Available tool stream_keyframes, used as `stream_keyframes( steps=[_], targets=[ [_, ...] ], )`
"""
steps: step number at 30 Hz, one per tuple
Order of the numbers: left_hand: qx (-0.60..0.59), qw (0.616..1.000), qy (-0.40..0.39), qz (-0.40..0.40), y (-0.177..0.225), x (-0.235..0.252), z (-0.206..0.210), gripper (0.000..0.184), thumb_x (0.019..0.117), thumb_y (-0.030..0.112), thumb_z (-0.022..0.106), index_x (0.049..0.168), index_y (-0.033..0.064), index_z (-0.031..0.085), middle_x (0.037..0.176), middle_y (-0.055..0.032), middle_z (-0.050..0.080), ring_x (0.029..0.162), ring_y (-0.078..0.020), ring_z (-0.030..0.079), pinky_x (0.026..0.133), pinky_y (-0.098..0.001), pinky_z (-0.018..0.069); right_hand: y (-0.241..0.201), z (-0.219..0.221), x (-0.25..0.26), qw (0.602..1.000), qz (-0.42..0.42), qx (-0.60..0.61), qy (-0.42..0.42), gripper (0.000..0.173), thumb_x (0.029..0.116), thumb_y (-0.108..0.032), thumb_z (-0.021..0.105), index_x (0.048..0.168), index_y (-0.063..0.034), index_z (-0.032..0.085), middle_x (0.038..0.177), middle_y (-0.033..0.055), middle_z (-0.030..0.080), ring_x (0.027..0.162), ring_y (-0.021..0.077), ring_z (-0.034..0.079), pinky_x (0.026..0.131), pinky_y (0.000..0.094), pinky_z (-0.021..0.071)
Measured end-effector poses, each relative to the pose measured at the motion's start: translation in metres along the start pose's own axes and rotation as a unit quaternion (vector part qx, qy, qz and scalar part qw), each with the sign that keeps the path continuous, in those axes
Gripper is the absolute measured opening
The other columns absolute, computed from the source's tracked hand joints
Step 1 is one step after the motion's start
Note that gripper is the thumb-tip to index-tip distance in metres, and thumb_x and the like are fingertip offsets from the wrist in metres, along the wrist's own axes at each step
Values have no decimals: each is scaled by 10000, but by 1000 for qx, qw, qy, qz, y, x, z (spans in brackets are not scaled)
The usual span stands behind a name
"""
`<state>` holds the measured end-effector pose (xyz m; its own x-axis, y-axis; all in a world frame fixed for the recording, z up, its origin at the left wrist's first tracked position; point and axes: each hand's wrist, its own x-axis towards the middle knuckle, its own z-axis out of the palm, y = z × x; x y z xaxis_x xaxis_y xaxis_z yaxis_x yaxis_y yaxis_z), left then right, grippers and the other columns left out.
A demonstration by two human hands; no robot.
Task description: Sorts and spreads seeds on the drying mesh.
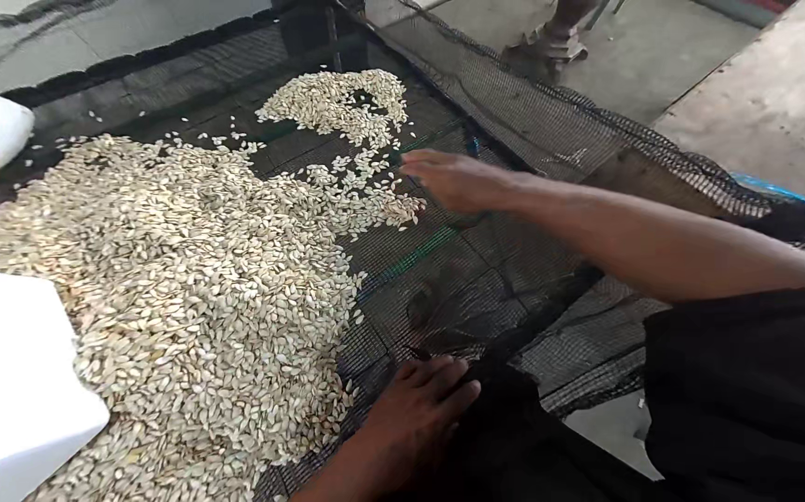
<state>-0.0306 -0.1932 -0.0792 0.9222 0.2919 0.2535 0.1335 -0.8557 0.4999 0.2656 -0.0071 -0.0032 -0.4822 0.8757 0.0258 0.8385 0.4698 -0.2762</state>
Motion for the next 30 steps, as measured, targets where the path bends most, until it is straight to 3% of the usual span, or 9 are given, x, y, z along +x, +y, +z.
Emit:
stream_keyframes(
  steps=[3, 5, 10, 13, 16, 19, 22, 24, 30],
  targets=[
    [-17, 1000, -8, -1, -3, 2, -2, 365, 984, 254, 605, 1338, 196, 672, 1439, -48, 624, 1373, -231, 551, 1093, -454, 462, 19, -18, -1, 989, 113, -25, -89, 302, 1022, -110, 578, 1294, 2, 646, 1226, 230, 637, 1154, 395, 629, 1009, 565, 504],
    [-25, 1000, -15, -1, -4, 2, -2, 368, 985, 255, 606, 1344, 198, 669, 1438, -49, 623, 1373, -238, 551, 1089, -463, 467, 14, -13, -7, 982, 144, 3, -122, 325, 1018, -142, 617, 1306, 6, 644, 1180, 235, 664, 1115, 400, 645, 1006, 578, 500],
    [-37, 999, -22, -14, -4, 6, -2, 380, 947, 251, 656, 1325, 216, 682, 1410, -46, 636, 1336, -253, 574, 1063, -480, 491, -10, 23, -3, 992, 62, 110, -27, 257, 1009, -62, 573, 1225, -7, 701, 1121, 158, 702, 1021, 278, 684, 952, 463, 551],
    [-29, 999, -16, -17, -3, 6, -2, 395, 922, 249, 688, 1316, 225, 691, 1401, -43, 644, 1317, -257, 589, 1043, -486, 506, -25, 17, 1, 982, 32, 185, 7, 305, 1043, -34, 505, 1304, -21, 663, 1186, 134, 693, 990, 205, 695, 907, 374, 582],
    [-32, 999, -21, -14, -2, 8, -5, 421, 897, 225, 729, 1316, 210, 690, 1399, -55, 645, 1322, -265, 589, 1030, -500, 511, -22, 19, 1, 989, 88, 119, -2, 334, 1028, -98, 555, 1342, -22, 643, 1136, 176, 656, 986, 293, 657, 908, 476, 549],
    [-50, 999, -18, -10, -4, 6, -6, 415, 895, 204, 745, 1307, 182, 699, 1406, -74, 643, 1331, -275, 586, 1050, -513, 498, -28, 30, 14, 989, 121, 53, -59, 527, 1015, -384, 639, 1435, -73, 568, 1214, 184, 670, 1060, 364, 671, 930, 605, 520],
    [-48, 999, -9, -1, -6, 3, -4, 382, 924, 209, 712, 1305, 174, 704, 1394, -77, 653, 1321, -275, 595, 1069, -488, 495, -41, 38, 35, 996, 33, 51, -64, 321, 1045, -203, 566, 1314, -48, 648, 1179, 170, 702, 1068, 339, 687, 948, 552, 533],
    [-52, 999, -14, -3, -6, 2, -7, 376, 933, 204, 715, 1306, 159, 707, 1395, -84, 654, 1320, -283, 595, 1079, -478, 488, -51, 29, 46, 992, -13, 121, -45, 261, 1051, -88, 516, 1228, -12, 692, 1058, 159, 733, 942, 285, 713, 896, 485, 565],
    [-52, 997, -50, -6, -6, 3, -11, 386, 972, 225, 648, 1353, 165, 669, 1445, -72, 615, 1375, -267, 543, 1106, -464, 452, -66, -24, 61, 981, 37, 184, -56, 289, 1098, -148, 451, 1195, -46, 704, 899, 57, 735, 738, 151, 690, 747, 374, 590]
  ],
)
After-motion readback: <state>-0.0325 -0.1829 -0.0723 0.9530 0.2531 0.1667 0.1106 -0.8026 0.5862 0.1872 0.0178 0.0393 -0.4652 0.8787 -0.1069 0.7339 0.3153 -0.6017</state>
